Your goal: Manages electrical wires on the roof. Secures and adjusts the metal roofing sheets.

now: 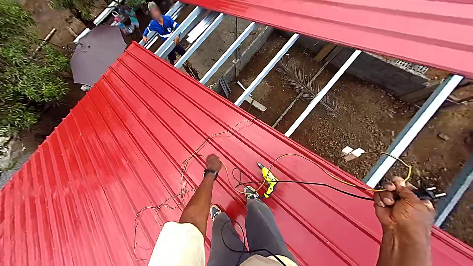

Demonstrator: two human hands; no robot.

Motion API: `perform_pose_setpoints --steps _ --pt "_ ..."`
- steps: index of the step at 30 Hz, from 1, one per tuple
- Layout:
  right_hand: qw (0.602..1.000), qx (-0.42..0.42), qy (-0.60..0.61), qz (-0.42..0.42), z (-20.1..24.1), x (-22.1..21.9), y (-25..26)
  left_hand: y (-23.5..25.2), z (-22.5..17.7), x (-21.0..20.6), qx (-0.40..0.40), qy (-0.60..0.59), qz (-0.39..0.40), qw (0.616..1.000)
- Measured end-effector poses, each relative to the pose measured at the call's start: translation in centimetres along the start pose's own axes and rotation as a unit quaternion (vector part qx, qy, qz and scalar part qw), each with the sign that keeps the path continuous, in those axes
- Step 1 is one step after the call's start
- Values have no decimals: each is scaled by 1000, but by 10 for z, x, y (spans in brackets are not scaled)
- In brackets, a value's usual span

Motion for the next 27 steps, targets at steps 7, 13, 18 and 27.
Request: perform_pose_setpoints --steps 7,13,18,27 --pt "985 71 -5 -157 28 98 -49 -213 -352 134 -617 -523 -77 584" --pt "983 19 14 -183 9 129 -80 -115 -158 -62 -338 -324 -39 883" --pt "983 -20 -15 -185 -14 105 -100 -108 2 -146 -122 -160 9 980" --pt "982 -84 -155 -59 -79 80 -117 -122 157 -193 100 -210 14 973"
Point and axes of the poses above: each hand's wrist, its own y-axis towards the middle knuckle, its own x-axis out of the back of the hand, z = x × y, the point moved 1 cm from there along y, towards the middle knuckle, and after that the axes turned 5 degrees about -z, right-handed, at the moved point
